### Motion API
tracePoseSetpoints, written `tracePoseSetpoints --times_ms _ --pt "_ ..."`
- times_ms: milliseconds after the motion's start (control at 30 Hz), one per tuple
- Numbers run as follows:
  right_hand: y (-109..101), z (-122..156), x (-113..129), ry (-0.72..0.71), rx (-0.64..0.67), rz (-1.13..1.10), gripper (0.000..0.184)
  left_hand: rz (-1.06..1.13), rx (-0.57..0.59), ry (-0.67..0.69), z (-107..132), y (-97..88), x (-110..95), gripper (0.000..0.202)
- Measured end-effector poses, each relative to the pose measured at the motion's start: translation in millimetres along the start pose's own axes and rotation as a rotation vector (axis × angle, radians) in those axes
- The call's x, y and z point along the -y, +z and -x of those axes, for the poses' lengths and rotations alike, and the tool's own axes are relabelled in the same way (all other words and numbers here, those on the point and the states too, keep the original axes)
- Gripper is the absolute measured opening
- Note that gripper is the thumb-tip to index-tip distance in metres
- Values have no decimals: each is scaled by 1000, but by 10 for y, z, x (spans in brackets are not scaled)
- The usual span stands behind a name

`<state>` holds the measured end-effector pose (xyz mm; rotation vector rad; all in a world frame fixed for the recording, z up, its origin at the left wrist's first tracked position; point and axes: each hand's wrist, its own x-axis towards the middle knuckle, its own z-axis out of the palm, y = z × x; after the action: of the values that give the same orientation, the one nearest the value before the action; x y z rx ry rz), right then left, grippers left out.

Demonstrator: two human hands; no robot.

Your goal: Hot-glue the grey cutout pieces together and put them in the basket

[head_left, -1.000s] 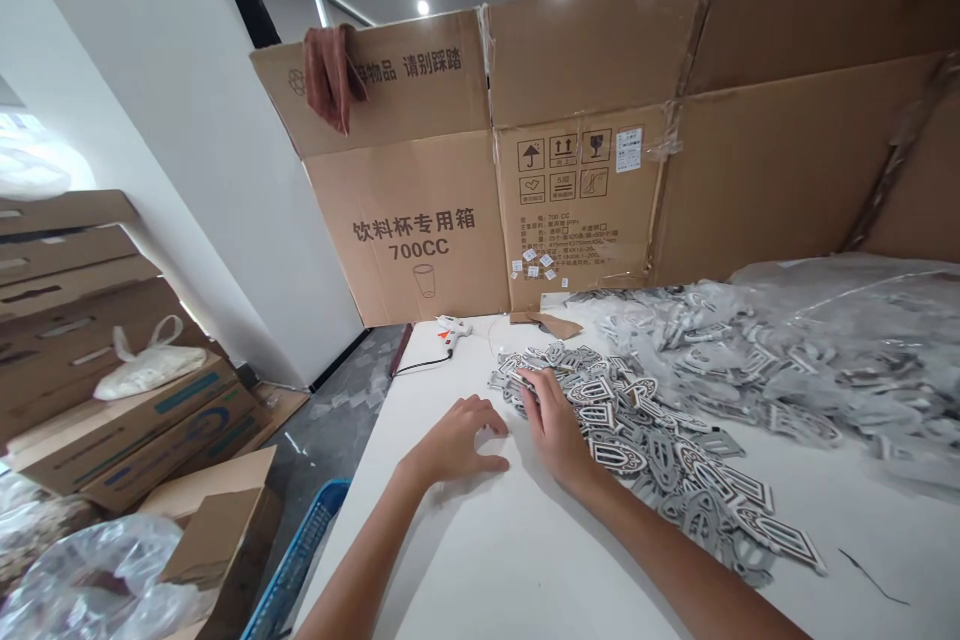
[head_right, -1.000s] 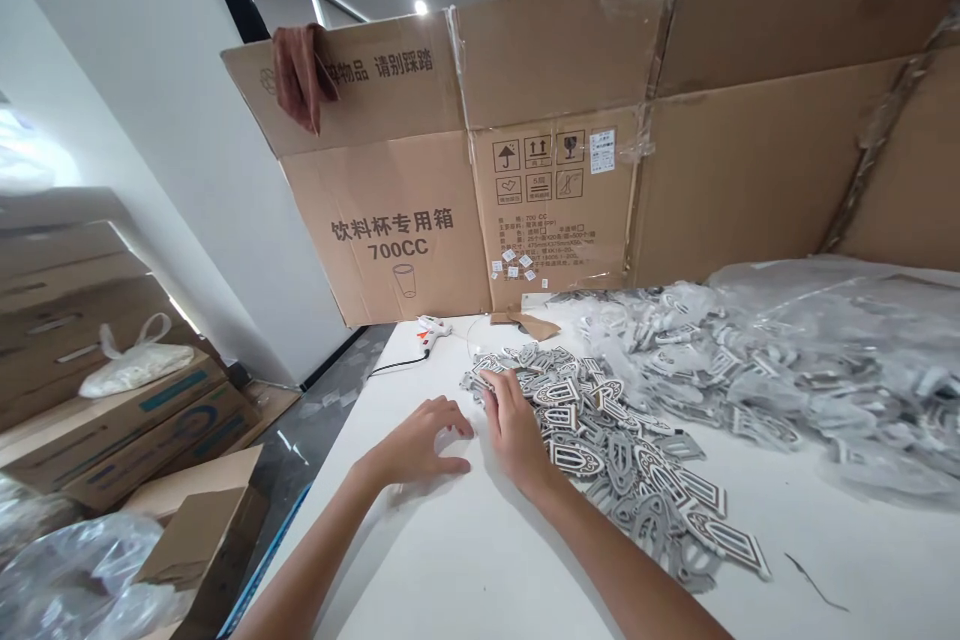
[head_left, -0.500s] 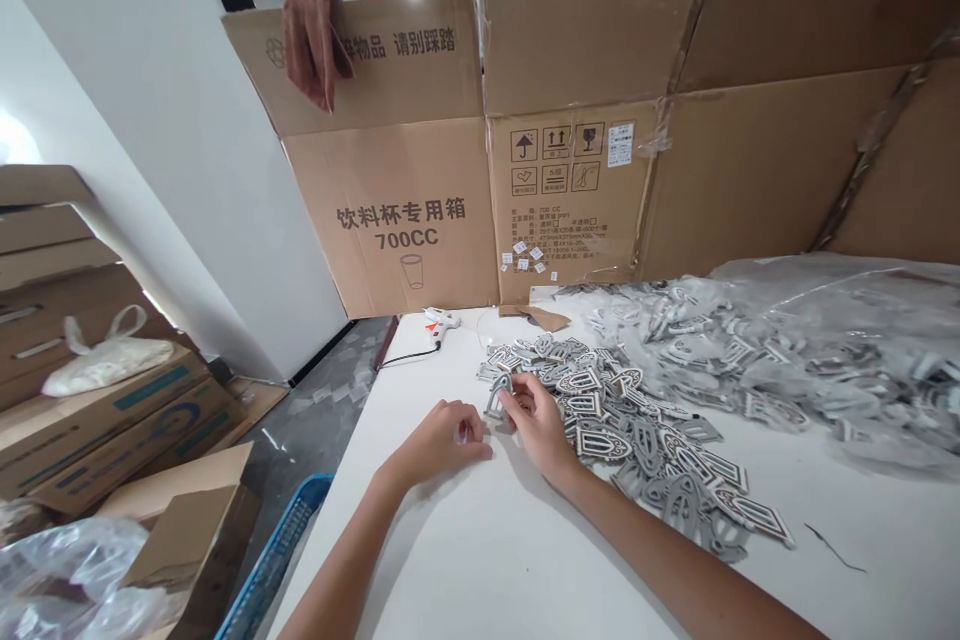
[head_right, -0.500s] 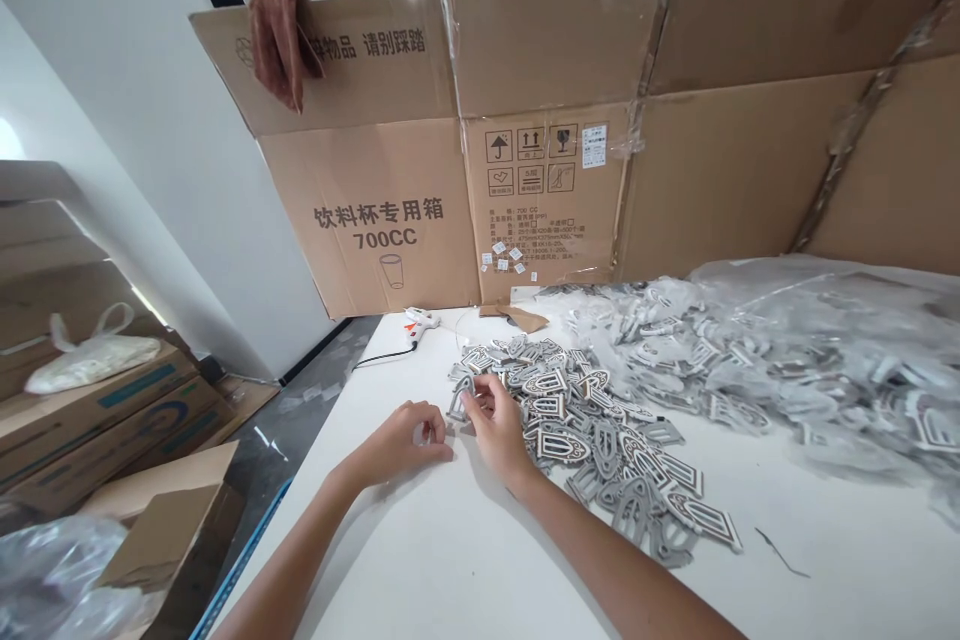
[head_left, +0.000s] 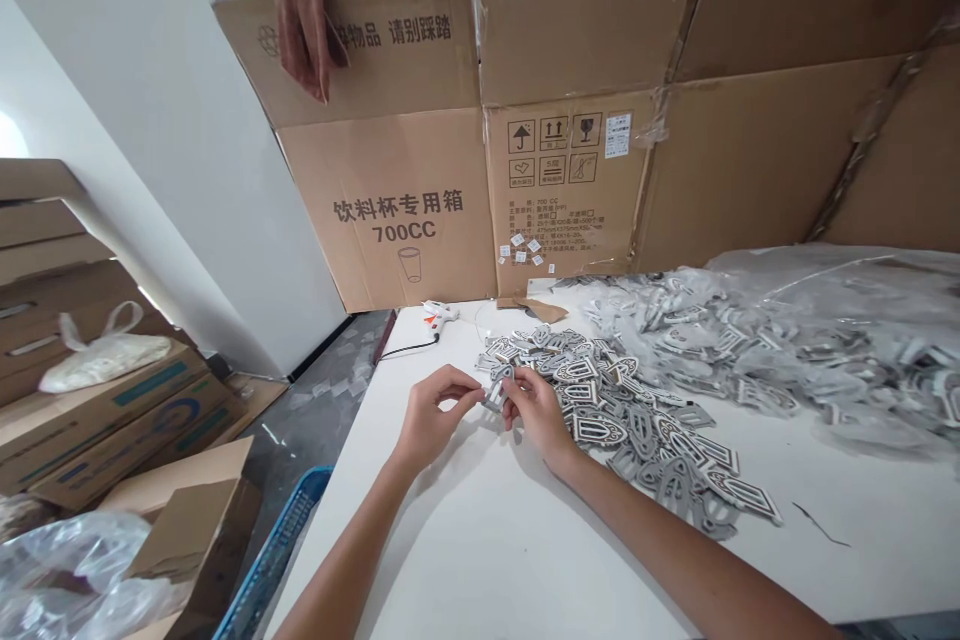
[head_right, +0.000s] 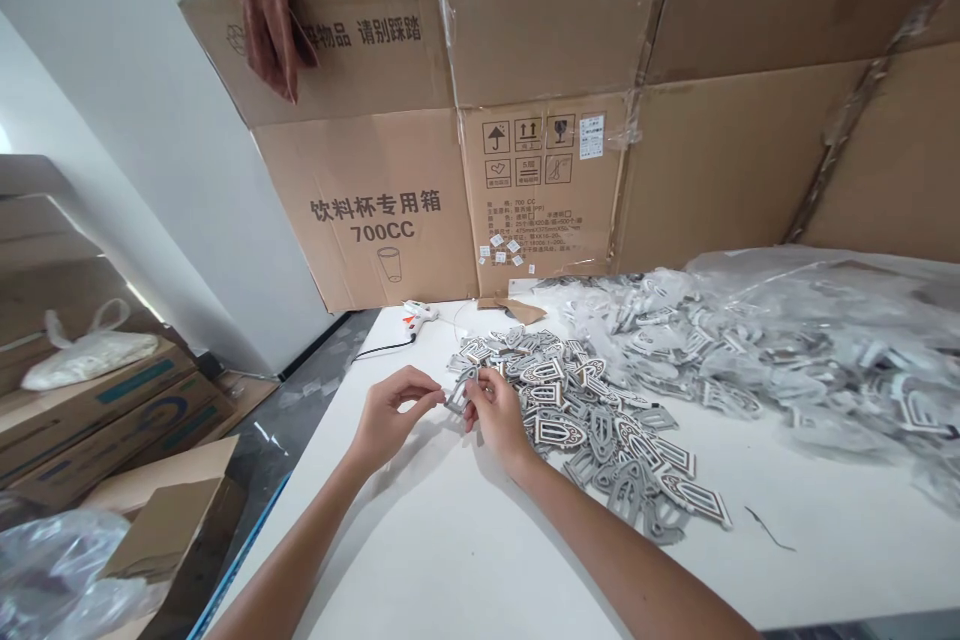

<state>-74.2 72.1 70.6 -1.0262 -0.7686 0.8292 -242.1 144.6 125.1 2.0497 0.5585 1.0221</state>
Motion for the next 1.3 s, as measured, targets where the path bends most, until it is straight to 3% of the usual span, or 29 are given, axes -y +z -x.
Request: tracePoseSetpoints --times_ms 167,500,633,867,1067,1167,1300 --pt "-24 -11 16 51 51 -46 46 -236 34 235 74 116 -11 18" --pt "14 11 156 112 67 -111 47 -490 -3 481 63 101 69 17" --pt "-4 16 171 126 73 -96 46 -516 24 516 54 118 79 18" --pt "-30 -14 80 102 50 -93 50 -548 4 432 52 135 92 12" --pt "-24 17 88 34 111 -52 49 -530 46 324 89 108 0 22" --pt "17 70 150 35 144 -56 49 -414 83 238 97 125 -33 27" --pt "53 137 222 37 185 -60 45 -55 43 -58 86 199 4 33"
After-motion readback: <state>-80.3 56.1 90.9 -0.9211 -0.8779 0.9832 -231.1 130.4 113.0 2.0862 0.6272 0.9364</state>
